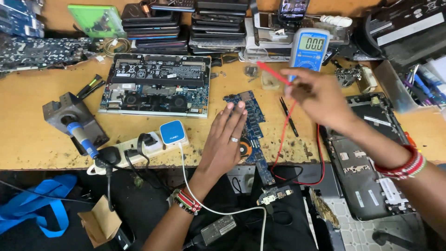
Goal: Testing and diagnosing laptop motherboard components using a multimeter and power supply.
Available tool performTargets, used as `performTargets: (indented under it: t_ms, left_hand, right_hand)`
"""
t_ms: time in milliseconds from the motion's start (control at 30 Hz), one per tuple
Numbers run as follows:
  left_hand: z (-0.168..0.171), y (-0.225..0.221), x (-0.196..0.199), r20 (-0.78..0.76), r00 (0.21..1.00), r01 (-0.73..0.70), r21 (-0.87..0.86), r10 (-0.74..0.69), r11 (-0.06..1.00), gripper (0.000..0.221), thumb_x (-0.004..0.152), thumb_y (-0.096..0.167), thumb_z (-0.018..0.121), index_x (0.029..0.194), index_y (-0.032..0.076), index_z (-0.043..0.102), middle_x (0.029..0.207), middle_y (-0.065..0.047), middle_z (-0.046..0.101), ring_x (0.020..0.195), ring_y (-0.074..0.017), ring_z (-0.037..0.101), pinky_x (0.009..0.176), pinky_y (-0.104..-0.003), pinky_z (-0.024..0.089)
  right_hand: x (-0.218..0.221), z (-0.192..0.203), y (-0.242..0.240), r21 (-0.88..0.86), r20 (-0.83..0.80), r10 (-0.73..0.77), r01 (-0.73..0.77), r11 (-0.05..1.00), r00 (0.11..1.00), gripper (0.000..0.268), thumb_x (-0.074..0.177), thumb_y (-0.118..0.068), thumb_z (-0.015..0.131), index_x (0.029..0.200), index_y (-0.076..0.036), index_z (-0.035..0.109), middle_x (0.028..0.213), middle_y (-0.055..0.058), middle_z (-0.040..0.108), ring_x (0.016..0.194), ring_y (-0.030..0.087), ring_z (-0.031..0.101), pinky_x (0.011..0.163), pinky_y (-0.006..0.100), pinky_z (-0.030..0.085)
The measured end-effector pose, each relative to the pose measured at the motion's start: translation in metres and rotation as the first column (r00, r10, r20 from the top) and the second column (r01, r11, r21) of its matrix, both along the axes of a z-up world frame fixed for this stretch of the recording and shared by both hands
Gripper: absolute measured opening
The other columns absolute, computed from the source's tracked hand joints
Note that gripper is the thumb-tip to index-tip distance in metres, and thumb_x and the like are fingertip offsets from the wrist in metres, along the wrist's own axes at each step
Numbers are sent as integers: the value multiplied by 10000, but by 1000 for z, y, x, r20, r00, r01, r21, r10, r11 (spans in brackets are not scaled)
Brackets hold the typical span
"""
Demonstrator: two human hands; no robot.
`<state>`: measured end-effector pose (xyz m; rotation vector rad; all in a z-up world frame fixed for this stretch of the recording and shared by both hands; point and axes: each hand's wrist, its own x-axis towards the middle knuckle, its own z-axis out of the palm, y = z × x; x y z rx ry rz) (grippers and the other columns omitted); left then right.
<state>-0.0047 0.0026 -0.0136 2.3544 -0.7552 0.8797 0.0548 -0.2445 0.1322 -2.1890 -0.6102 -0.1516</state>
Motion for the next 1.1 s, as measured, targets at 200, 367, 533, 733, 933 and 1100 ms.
performTargets:
  t_ms: [200,367,533,733,933,1100]
  left_hand:
    - [6,3,1,-93,996,1,-102,-10,995,728,915,-182,512,1584,-13,278,1663,-219,287,1533,-463,334,1274,-601,349]
    - [22,1,0,-287,957,-22,-174,-29,984,443,1010,-16,449,1452,-29,474,1550,-211,407,1477,-392,386,1256,-514,346]
    - [8,1,16,-225,867,107,-788,-444,606,512,1065,220,536,1537,87,391,1573,-194,435,1460,-383,476,1241,-537,416]
    - [2,-12,55,-18,569,-272,-947,-822,-168,617,938,232,638,1457,-28,427,1535,-287,456,1404,-424,499,1203,-466,424]
    - [19,-19,63,-201,490,-613,-772,-848,-172,433,1002,164,499,1352,-91,497,1404,-334,570,1332,-414,568,1157,-428,468]
    - [22,-20,64,-236,476,-655,-738,-847,-163,476,993,135,487,1424,-68,470,1437,-306,572,1352,-381,568,1155,-409,465]
  right_hand:
    - [-30,-10,-83,208,-1,-259,253,945,966,235,1127,113,548,1342,92,643,988,147,675,689,170,557,612,268,477]
    - [-63,-49,-156,488,-229,-416,473,733,880,220,1179,61,366,1236,-119,479,1037,55,566,894,200,659,799,303,614]
    - [-122,-73,-171,421,-116,-427,434,796,897,173,1255,-280,306,1129,-180,371,855,-10,331,807,194,537,858,353,494]
    - [-162,-118,-208,321,43,-325,295,900,945,578,1247,-668,260,1055,-199,537,900,15,615,988,229,707,1046,450,562]
    - [-144,-179,-317,58,40,238,-240,969,970,550,1128,-545,238,1132,-198,665,789,22,827,980,280,854,823,424,721]
    - [-124,-218,-308,210,-136,429,-397,893,893,199,982,-215,610,1073,-216,787,723,43,937,958,202,895,1098,498,480]
